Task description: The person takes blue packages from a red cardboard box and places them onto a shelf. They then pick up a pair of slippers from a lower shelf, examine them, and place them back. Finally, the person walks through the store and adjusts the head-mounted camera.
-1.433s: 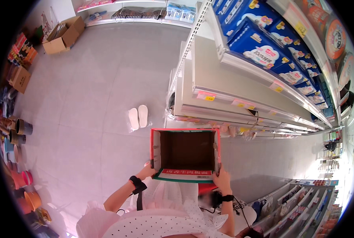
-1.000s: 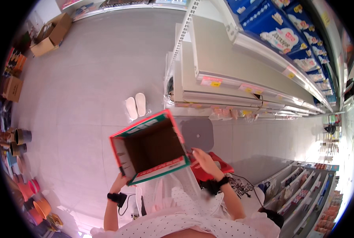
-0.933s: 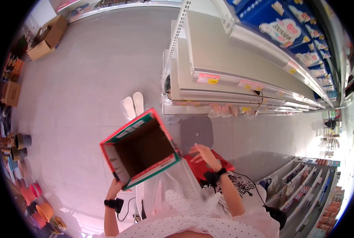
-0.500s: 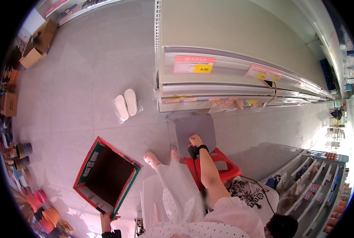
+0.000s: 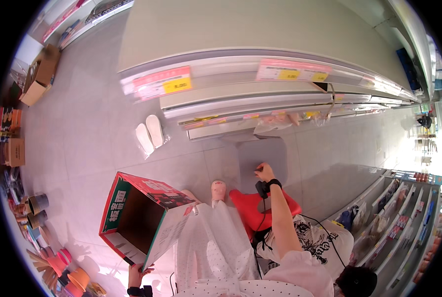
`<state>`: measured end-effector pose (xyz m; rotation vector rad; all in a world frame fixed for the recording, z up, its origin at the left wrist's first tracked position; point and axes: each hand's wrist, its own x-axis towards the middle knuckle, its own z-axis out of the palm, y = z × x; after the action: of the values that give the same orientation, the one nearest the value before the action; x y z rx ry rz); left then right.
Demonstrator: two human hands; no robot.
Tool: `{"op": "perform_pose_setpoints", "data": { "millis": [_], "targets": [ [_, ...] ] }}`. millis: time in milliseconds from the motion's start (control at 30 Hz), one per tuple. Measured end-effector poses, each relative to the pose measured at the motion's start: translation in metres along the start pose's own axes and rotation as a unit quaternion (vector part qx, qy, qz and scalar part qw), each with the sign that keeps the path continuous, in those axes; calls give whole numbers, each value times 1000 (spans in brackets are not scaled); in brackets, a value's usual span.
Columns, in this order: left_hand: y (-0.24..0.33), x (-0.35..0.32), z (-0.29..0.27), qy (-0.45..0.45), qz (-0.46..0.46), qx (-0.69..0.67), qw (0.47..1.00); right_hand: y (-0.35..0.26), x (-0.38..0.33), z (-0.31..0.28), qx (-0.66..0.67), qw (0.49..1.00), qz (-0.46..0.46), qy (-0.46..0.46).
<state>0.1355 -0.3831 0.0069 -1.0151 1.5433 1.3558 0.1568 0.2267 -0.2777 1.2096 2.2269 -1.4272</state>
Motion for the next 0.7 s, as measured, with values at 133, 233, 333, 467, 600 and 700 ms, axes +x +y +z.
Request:
{"op": "perform_pose_setpoints", "data": {
  "millis": [133,233,333,467,600,700],
  "targets": [
    [15,12,16,-29,1,17,999,13,6,-46,-87,990,-35,108],
    [26,19,21,-40,0,52,998,48,27,-82,-86,985,-22,147],
    [10,25,5,-44,29,145,988,65,53,-104,-167,973,-19,158],
    [32,26,26,-20,1,121,993,94,75,-123,-279,921,51,267],
    [14,43,10,1,-12,84,996,95,78,-144,-241,945,115,188],
    [2,73,-17,-16,-11,32,999,93,71,-148,-248,942,101,203]
  ]
}}
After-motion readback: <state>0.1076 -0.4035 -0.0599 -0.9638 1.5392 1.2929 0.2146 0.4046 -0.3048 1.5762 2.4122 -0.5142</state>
